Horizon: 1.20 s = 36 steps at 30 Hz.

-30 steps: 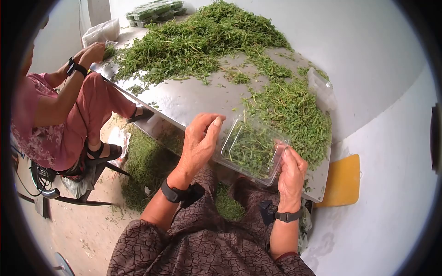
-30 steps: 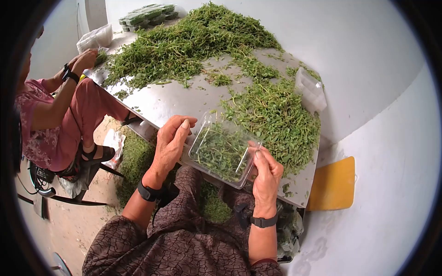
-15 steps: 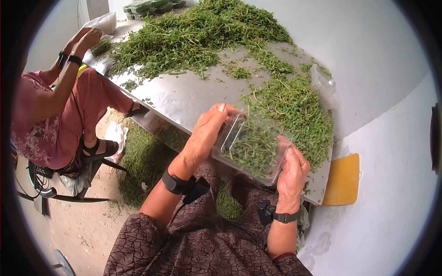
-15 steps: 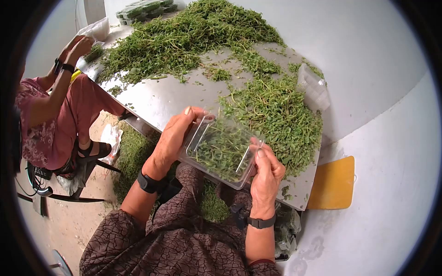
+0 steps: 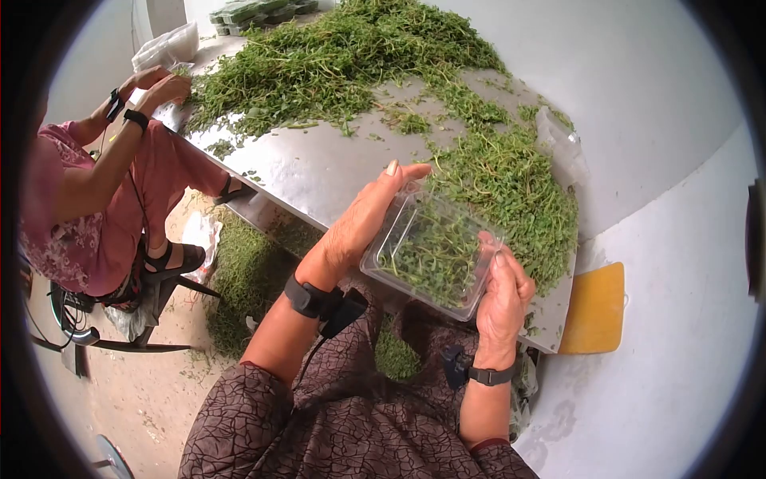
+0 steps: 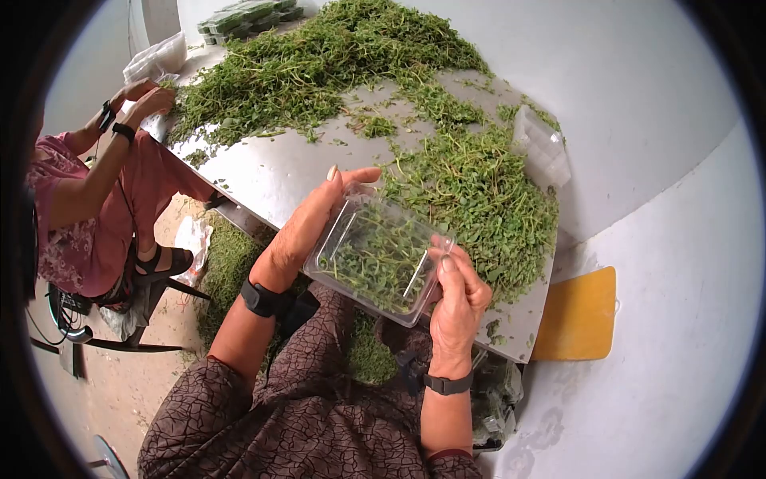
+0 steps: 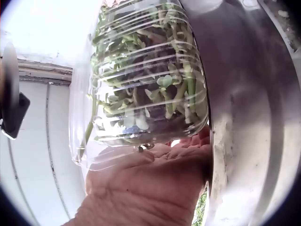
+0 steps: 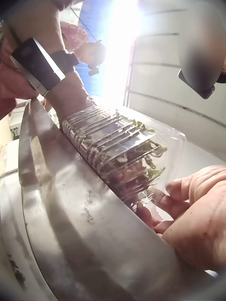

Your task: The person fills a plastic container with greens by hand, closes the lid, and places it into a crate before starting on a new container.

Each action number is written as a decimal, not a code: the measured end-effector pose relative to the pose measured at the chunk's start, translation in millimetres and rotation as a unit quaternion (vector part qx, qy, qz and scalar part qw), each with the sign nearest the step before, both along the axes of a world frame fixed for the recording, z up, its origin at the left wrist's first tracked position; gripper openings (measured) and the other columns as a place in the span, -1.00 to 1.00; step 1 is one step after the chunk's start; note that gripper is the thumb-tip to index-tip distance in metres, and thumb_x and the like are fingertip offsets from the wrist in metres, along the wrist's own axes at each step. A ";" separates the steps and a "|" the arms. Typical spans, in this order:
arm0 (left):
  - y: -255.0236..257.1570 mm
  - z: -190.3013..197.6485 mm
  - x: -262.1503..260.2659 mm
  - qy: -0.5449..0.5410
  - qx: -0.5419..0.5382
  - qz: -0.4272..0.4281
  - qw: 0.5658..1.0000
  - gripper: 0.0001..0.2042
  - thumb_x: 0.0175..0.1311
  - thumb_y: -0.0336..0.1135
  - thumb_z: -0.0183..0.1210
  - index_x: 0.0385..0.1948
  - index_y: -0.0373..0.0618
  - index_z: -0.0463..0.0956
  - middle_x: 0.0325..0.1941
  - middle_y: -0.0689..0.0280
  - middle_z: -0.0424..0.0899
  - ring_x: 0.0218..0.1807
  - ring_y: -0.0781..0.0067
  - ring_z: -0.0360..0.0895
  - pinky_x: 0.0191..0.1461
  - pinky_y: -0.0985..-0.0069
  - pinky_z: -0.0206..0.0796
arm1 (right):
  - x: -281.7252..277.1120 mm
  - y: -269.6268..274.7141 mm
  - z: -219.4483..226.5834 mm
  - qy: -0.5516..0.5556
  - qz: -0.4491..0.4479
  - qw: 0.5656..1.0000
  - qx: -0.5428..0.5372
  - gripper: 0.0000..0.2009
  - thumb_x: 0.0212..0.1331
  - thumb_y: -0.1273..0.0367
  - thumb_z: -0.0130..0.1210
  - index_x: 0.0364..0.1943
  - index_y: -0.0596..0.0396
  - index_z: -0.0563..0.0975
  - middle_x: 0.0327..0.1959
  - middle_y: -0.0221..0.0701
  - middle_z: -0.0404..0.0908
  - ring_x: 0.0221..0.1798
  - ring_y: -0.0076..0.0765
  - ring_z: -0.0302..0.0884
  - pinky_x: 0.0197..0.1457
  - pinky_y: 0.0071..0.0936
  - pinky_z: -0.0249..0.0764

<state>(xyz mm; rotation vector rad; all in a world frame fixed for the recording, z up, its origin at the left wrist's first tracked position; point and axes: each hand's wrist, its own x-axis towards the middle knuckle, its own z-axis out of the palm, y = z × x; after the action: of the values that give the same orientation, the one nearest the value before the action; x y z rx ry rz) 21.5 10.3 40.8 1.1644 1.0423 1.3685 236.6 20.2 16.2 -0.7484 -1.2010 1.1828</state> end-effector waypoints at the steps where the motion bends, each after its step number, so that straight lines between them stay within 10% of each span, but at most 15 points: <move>1: 1.3 -1.0 -0.1 0.007 0.006 0.001 1.000 -0.38 0.47 0.12 -0.46 0.14 -0.23 0.38 -0.01 0.21 0.52 -0.02 0.44 0.48 0.11 0.49 0.32 | -0.5 -0.5 0.2 0.000 0.000 1.000 -0.001 -0.80 0.21 0.47 0.05 -0.18 0.28 0.63 -0.10 -0.28 0.64 -0.37 -0.69 0.32 -0.24 -0.65 0.28; 24: 8.5 3.3 -3.8 0.011 0.005 -0.013 1.000 -0.37 0.43 0.18 -0.35 0.01 -0.24 0.48 -0.12 0.27 0.58 -0.09 0.49 0.48 0.06 0.52 0.31 | -5.8 -2.1 0.7 -0.022 -0.033 0.999 0.006 -0.81 0.21 0.48 0.02 -0.24 0.32 0.62 -0.07 -0.25 0.62 -0.35 -0.67 0.39 -0.31 -0.63 0.28; 31: 17.0 1.3 2.4 -0.171 0.026 -0.057 0.983 -0.35 0.43 0.16 -0.35 0.04 -0.33 0.44 0.06 0.10 0.54 0.02 0.32 0.51 0.18 0.41 0.33 | -5.3 -2.8 2.5 -0.037 -0.034 0.999 0.012 -0.81 0.21 0.50 0.00 -0.24 0.32 0.62 -0.09 -0.26 0.62 -0.38 -0.68 0.35 -0.32 -0.65 0.25; 33: 21.1 -1.8 -1.0 -0.188 0.023 -0.081 0.979 -0.34 0.43 0.16 -0.35 0.04 -0.34 0.44 0.05 0.09 0.55 0.02 0.31 0.53 0.17 0.40 0.35 | -3.0 -3.1 1.0 -0.069 -0.028 0.997 0.004 -0.68 0.24 0.40 -0.03 -0.04 0.40 0.53 -0.05 -0.14 0.60 0.00 -0.35 0.52 0.16 -0.42 0.38; 36: 19.2 -3.4 -6.6 -0.160 -0.037 -0.138 0.977 -0.33 0.41 0.19 -0.34 0.02 -0.36 0.44 0.02 0.09 0.57 -0.02 0.31 0.56 0.11 0.39 0.39 | -3.9 -3.0 1.6 -0.065 -0.028 0.998 0.001 -0.68 0.24 0.41 -0.04 -0.05 0.40 0.53 -0.04 -0.14 0.60 0.00 -0.35 0.52 0.16 -0.42 0.38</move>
<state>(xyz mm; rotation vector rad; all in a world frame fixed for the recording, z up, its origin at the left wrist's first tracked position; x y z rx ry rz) 14.9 29.5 37.5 0.9536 0.6680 1.2347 232.7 17.2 17.8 -0.8620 -1.2793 1.0994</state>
